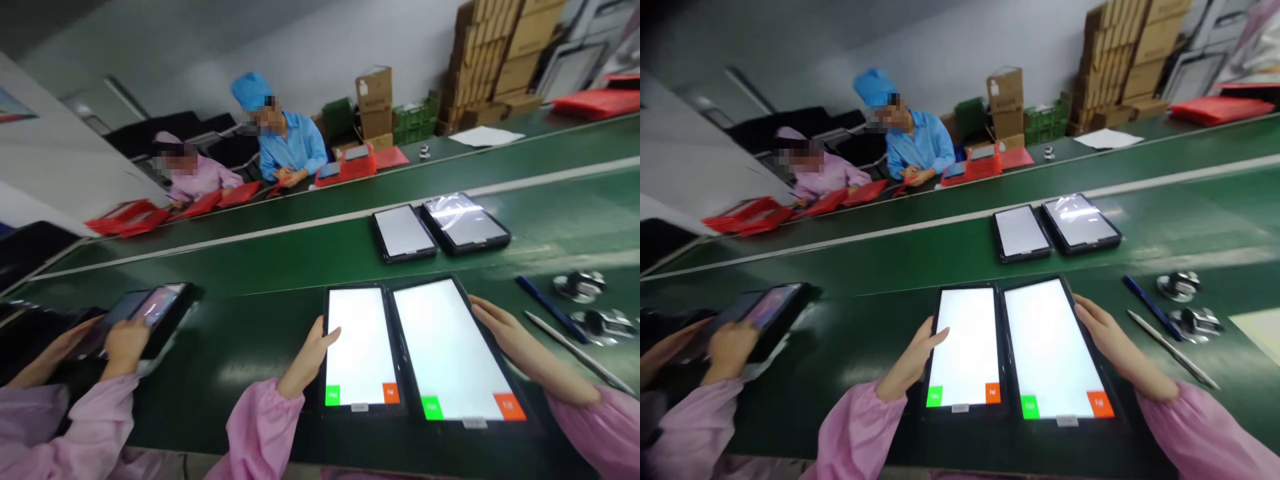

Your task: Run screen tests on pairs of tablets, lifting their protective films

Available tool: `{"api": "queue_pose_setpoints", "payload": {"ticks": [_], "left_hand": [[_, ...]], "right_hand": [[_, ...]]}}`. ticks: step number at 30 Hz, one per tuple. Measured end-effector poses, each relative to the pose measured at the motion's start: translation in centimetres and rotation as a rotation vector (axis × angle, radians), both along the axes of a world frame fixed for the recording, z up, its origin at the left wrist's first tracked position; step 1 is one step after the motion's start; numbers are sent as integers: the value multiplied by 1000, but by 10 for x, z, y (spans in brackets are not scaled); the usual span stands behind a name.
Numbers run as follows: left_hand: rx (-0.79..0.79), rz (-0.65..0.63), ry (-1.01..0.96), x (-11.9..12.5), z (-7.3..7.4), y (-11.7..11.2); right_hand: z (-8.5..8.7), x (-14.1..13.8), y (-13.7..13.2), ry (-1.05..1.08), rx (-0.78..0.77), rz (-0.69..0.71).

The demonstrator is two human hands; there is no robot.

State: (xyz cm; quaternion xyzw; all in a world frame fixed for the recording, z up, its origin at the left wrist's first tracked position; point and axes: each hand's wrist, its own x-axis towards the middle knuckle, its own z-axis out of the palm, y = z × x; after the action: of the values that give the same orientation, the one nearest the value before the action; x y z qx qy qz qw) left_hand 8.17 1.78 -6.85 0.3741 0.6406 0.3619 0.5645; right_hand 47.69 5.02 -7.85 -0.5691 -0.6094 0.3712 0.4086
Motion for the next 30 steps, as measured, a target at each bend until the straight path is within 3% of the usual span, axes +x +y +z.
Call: {"api": "queue_pose_setpoints", "payload": {"ticks": [7, 9, 11, 14, 16, 19, 22, 25, 30], "left_hand": [[-47, -24, 17, 24, -2, 10], [-41, -22, 131, 26, -5, 9], [76, 16, 396, 25, -8, 7], [380, 73, 800, 12, -11, 2], [522, 0, 937, 3, -11, -4], [730, -241, 1070, 5, -11, -17], [1001, -435, 1099, 33, -7, -36], [1191, -583, 1013, 70, 0, -55], [1216, -595, 870, 118, 5, -69]], "right_hand": [[-8, 23, -1, -137, 6, -86], [-4, 35, -7, -219, 62, -140], [5, 53, -16, -315, 123, -207], [21, 89, -36, -467, 216, -315], [25, 111, -49, -566, 270, -390], [18, 137, -62, -676, 305, -446], [8, 150, -68, -724, 304, -418], [10, 151, -69, -746, 309, -383], [32, 113, -55, -712, 426, -361]]}}
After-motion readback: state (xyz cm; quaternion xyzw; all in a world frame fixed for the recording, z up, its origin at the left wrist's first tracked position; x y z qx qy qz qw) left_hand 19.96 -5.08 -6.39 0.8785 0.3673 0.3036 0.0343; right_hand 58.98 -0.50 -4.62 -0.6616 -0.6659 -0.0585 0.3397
